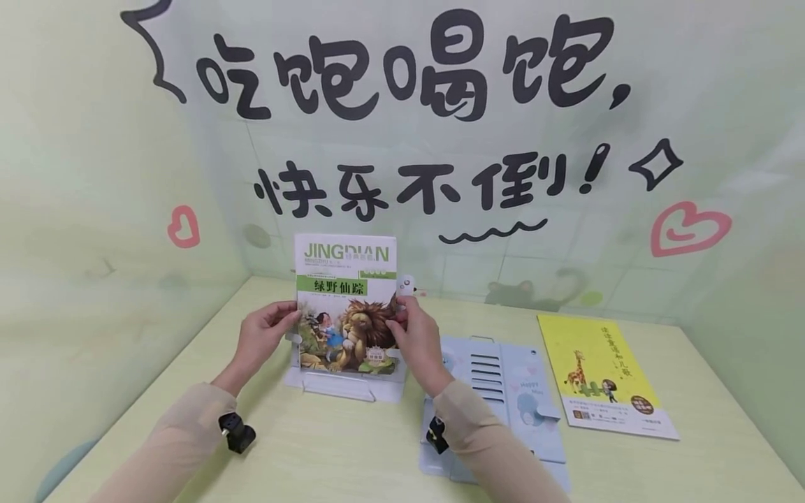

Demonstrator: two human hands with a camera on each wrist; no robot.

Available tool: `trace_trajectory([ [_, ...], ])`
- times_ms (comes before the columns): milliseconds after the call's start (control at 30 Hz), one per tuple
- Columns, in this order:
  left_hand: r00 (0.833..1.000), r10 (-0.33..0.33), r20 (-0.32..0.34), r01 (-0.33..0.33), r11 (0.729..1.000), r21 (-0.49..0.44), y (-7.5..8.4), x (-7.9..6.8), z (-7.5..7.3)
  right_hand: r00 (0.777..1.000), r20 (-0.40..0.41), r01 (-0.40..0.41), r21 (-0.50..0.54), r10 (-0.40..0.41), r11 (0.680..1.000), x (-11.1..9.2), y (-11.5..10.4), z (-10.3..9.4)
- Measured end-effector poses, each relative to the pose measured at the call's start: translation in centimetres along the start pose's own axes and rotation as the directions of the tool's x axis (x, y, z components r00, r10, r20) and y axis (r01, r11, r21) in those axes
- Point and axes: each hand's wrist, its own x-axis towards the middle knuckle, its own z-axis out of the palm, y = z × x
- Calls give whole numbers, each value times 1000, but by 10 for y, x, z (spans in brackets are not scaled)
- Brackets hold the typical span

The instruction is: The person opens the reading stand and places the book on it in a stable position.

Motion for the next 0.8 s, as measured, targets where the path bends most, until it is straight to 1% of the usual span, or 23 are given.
trace_trajectory([
  [100,1000,-13,-3,13,1000,28,-5,-4,0,1000,19,24,-50,-23,998,-4,2,3],
  [167,1000,-15,-6,15,999,38,-7,-6,-1,999,24,39,-66,-37,997,-6,2,5],
  [233,1000,-4,-7,5,999,52,-8,-8,-1,999,27,47,-75,-45,996,-7,1,6],
  [400,1000,19,-11,-18,995,95,-7,-10,-1,998,55,42,-109,-36,993,-10,0,6],
  [567,999,43,-18,-40,989,145,-7,-11,0,998,42,61,-150,-55,987,-11,2,5],
  [667,998,63,-21,-59,983,176,-7,-11,0,998,31,62,-154,-58,986,-11,4,4],
  [800,998,64,-22,-58,976,211,-7,-10,1,998,25,64,-112,-61,992,-13,5,5],
])
